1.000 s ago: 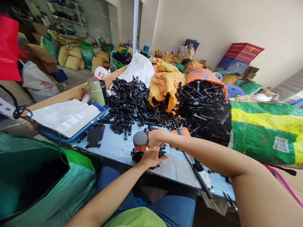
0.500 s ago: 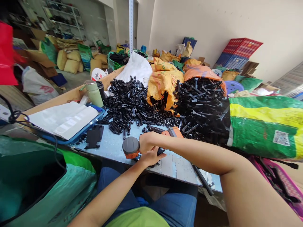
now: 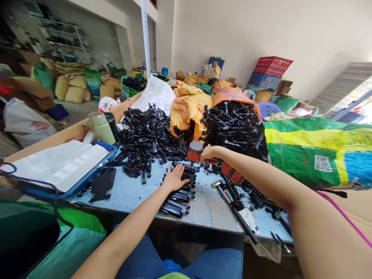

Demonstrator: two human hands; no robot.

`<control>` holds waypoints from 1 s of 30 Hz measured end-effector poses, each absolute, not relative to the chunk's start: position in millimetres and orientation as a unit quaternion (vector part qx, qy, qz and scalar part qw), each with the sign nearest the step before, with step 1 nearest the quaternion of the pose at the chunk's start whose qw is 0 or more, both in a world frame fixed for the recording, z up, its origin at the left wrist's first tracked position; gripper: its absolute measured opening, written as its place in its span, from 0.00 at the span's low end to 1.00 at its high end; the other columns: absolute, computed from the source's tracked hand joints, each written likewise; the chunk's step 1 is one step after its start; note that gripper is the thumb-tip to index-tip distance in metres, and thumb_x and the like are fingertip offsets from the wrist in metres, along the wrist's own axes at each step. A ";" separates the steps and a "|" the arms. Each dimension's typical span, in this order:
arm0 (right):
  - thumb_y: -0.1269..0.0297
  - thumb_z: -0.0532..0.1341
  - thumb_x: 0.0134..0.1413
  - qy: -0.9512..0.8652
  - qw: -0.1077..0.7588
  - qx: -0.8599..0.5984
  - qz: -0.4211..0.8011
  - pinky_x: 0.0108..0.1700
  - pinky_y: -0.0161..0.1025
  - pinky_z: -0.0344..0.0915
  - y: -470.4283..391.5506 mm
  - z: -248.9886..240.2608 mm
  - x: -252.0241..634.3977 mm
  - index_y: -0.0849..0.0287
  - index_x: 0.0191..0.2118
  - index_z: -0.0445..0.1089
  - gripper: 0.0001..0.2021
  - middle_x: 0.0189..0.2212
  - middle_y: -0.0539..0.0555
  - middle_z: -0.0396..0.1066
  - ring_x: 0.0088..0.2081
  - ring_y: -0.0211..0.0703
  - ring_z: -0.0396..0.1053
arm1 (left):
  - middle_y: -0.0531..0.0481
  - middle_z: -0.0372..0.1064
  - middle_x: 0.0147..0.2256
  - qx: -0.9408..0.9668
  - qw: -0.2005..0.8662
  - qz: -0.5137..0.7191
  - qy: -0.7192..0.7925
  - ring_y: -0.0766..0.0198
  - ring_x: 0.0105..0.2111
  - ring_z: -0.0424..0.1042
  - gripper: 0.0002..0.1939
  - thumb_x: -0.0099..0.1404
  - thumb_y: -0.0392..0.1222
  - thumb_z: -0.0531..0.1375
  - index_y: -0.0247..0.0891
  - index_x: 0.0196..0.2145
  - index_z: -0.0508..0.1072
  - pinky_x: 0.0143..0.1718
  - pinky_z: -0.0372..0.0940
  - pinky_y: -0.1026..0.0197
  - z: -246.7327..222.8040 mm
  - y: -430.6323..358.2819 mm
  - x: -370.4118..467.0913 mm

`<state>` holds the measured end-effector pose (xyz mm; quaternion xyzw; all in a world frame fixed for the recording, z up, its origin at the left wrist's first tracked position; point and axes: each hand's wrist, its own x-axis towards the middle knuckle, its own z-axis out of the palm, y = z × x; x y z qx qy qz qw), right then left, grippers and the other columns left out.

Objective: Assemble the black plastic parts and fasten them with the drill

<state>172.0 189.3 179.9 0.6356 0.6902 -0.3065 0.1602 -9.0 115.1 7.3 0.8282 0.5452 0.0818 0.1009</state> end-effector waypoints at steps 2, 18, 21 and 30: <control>0.68 0.61 0.33 0.676 0.183 0.642 -0.313 0.19 0.34 0.61 196.7 174.0 178.8 0.65 0.22 0.67 0.05 0.12 0.49 0.62 0.15 0.37 0.62 | 0.42 0.40 0.63 0.828 0.099 0.079 0.546 0.51 0.63 0.37 0.40 0.61 0.66 0.37 0.36 0.62 0.48 0.58 0.25 0.36 1.8 116.6 -9.0; 0.68 0.60 0.31 0.705 0.245 0.608 -0.270 0.20 0.34 0.60 185.2 156.0 185.3 0.65 0.24 0.69 0.08 0.13 0.50 0.63 0.18 0.40 0.64 | 0.45 0.40 0.63 0.822 0.077 0.078 0.559 0.55 0.63 0.35 0.31 0.66 0.53 0.37 0.37 0.62 0.48 0.58 0.24 0.38 -8.8 118.9 -5.1; 0.67 0.60 0.32 0.710 0.252 0.594 -0.281 0.20 0.34 0.61 168.9 162.7 179.2 0.65 0.24 0.69 0.08 0.14 0.51 0.64 0.18 0.40 0.64 | 0.46 0.40 0.63 0.822 0.076 0.080 0.559 0.56 0.63 0.36 0.28 0.67 0.49 0.38 0.37 0.62 0.48 0.59 0.24 0.38 -7.4 117.7 -5.6; 0.68 0.58 0.33 0.715 0.279 0.574 -0.285 0.19 0.33 0.61 156.3 160.4 160.5 0.65 0.27 0.69 0.09 0.15 0.51 0.65 0.17 0.39 0.64 | 0.43 0.43 0.63 0.822 0.103 0.072 0.555 0.52 0.63 0.38 0.28 0.67 0.50 0.39 0.37 0.61 0.49 0.56 0.23 0.33 10.6 107.2 -2.1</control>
